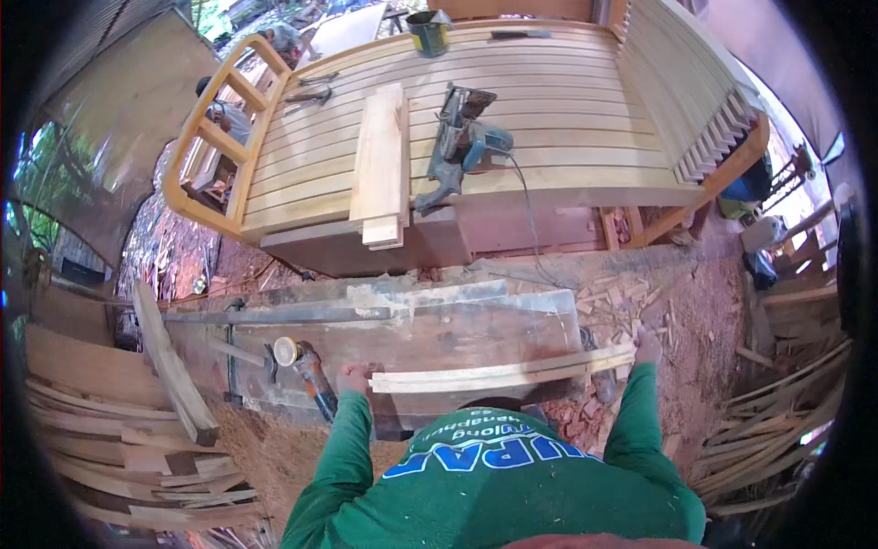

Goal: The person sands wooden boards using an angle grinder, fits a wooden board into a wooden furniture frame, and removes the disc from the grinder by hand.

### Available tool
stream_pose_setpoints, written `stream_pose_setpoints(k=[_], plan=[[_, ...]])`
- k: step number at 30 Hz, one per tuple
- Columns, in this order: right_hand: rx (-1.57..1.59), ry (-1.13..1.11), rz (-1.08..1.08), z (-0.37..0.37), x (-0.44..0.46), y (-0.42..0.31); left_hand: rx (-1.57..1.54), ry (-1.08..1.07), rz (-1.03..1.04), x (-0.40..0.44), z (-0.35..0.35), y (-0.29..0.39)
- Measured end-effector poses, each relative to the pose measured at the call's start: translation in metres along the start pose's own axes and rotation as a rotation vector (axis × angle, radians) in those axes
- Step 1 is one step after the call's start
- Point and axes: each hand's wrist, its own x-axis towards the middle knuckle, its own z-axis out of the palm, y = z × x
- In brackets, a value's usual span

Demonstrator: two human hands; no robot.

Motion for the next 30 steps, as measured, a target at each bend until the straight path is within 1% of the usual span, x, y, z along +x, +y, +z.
stream_pose_setpoints(k=[1, 2, 5, 6, 8, 9, 10, 11, 13, 14, 17, 18, 19, 21, 23, 24, 25, 26, 27, 28, 30], plan=[[-0.191, 0.000, -0.108, 0.002, -0.003, 0.016, 0.028, 0.025, 0.094, -0.001, -0.004, -0.011], [-0.383, 0.006, -0.214, 0.001, -0.003, 0.021, 0.020, 0.023, 0.028, -0.021, -0.002, -0.001], [0.170, 0.079, 0.092, -0.007, -0.020, -0.013, 0.022, 0.087, 0.098, -0.043, 0.007, 0.018], [0.103, 0.061, 0.160, -0.008, -0.017, -0.016, -0.039, 0.077, 0.095, -0.039, 0.007, 0.013], [0.033, 0.256, 0.116, -0.007, -0.021, -0.009, -0.162, 0.046, 0.094, -0.029, 0.011, 0.006], [0.003, 0.361, 0.094, 0.005, -0.012, -0.001, -0.195, 0.046, 0.096, -0.033, 0.012, 0.009], [-0.158, 0.278, -0.182, 0.020, 0.020, 0.059, -0.227, 0.045, 0.099, -0.039, 0.011, 0.015], [0.054, 0.260, -0.012, 0.015, 0.010, 0.059, -0.258, 0.045, 0.102, -0.041, 0.010, 0.016], [0.475, 0.203, 0.324, 0.007, -0.032, 0.044, -0.059, 0.209, 0.265, -0.027, -0.005, -0.001], [0.209, 0.117, 0.213, -0.001, -0.066, 0.034, 0.046, 0.294, 0.337, -0.021, -0.016, -0.013], [-0.598, -0.174, -0.163, -0.018, -0.173, 0.015, 0.130, 0.380, 0.215, -0.026, -0.059, -0.034], [-0.553, -0.119, 0.002, 0.033, -0.161, 0.117, 0.312, 0.458, 0.244, -0.034, -0.078, -0.036], [-0.794, -0.468, -0.214, -0.010, -0.216, 0.046, 0.379, 0.524, 0.194, -0.046, -0.094, -0.033], [-0.769, -0.566, -0.125, -0.007, -0.277, 0.043, 0.515, 0.638, 0.095, -0.074, -0.113, -0.011], [-0.926, -0.841, -0.413, 0.026, -0.290, 0.135, 0.536, 0.521, 0.035, -0.058, -0.132, -0.031], [-0.706, -0.837, -0.061, 0.013, -0.318, 0.099, 0.546, 0.456, 0.011, -0.046, -0.138, -0.039], [-0.308, -0.735, 0.406, 0.013, -0.338, 0.071, 0.582, 0.391, -0.031, -0.037, -0.140, -0.043], [-0.054, -0.635, 0.646, 0.008, -0.363, 0.015, 0.618, 0.325, -0.071, -0.025, -0.139, -0.049], [0.044, -0.582, 0.716, 0.004, -0.383, -0.023, 0.653, 0.255, -0.111, -0.014, -0.136, -0.055], [0.063, -0.578, 0.697, 0.012, -0.385, -0.022, 0.689, 0.267, -0.136, -0.003, -0.130, -0.061], [0.089, -0.565, 0.661, 0.012, -0.391, -0.032, 0.636, 0.342, -0.130, 0.006, -0.125, -0.062]])
